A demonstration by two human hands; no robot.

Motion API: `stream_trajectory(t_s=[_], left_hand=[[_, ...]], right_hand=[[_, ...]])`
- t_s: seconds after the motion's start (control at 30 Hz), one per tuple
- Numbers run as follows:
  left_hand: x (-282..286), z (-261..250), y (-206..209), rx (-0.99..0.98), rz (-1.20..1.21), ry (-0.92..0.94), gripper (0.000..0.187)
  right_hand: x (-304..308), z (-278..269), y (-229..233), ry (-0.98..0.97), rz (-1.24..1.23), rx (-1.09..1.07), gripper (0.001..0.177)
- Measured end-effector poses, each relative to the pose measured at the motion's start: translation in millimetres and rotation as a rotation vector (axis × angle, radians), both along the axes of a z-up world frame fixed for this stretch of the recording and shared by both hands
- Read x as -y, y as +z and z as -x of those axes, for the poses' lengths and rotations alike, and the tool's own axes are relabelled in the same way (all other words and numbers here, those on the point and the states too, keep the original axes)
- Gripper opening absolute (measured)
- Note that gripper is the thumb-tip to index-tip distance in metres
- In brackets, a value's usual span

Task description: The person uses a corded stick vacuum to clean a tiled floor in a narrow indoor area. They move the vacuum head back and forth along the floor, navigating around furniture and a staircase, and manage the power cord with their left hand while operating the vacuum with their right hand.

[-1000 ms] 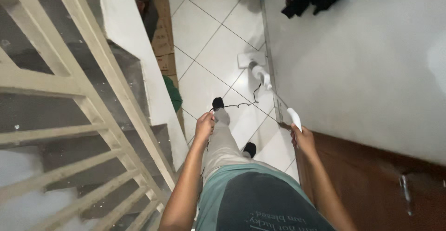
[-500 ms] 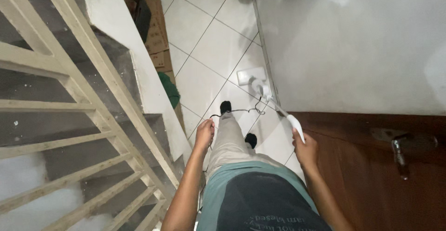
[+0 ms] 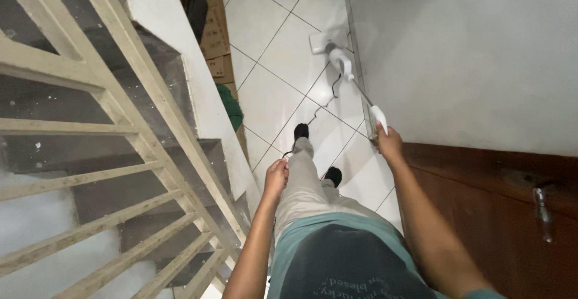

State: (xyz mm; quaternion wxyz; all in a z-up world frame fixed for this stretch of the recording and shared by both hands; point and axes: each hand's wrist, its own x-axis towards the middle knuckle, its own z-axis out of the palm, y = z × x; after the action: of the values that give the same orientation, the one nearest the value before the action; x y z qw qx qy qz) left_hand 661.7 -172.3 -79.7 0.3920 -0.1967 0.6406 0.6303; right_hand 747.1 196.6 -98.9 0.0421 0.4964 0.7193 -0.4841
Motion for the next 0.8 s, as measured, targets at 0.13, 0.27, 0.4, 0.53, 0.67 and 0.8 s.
stream_trajectory(t_s=[0.13,0.27,0.4,0.53,0.67,0.8], left_hand=[[0,0,15,-0.038,0.028,-0.011,0.032],[-4,6,16,-0.043,0.017,-0.01,0.032],[-9,12,3,-0.04,-0.02,0.017,0.032],[-18,21,-5,-0.064,-0.044,0.012,0.032],[-26,26,1,-0.069,-0.037,0.004,0.032],[-27,21,6,-0.088,-0.059,-0.007,0.03]], right_hand=[[-1,5,-22,-0.014,0.256,0.015,0.043],[-1,-11,-19,-0.036,0.259,-0.032,0.047],[-4,-41,3,-0.075,0.236,-0.055,0.048],[-8,-75,44,0.024,0.04,-0.044,0.05],[-6,-106,91,0.14,0.075,0.01,0.054],[-9,-121,134,0.23,0.11,0.12,0.056]])
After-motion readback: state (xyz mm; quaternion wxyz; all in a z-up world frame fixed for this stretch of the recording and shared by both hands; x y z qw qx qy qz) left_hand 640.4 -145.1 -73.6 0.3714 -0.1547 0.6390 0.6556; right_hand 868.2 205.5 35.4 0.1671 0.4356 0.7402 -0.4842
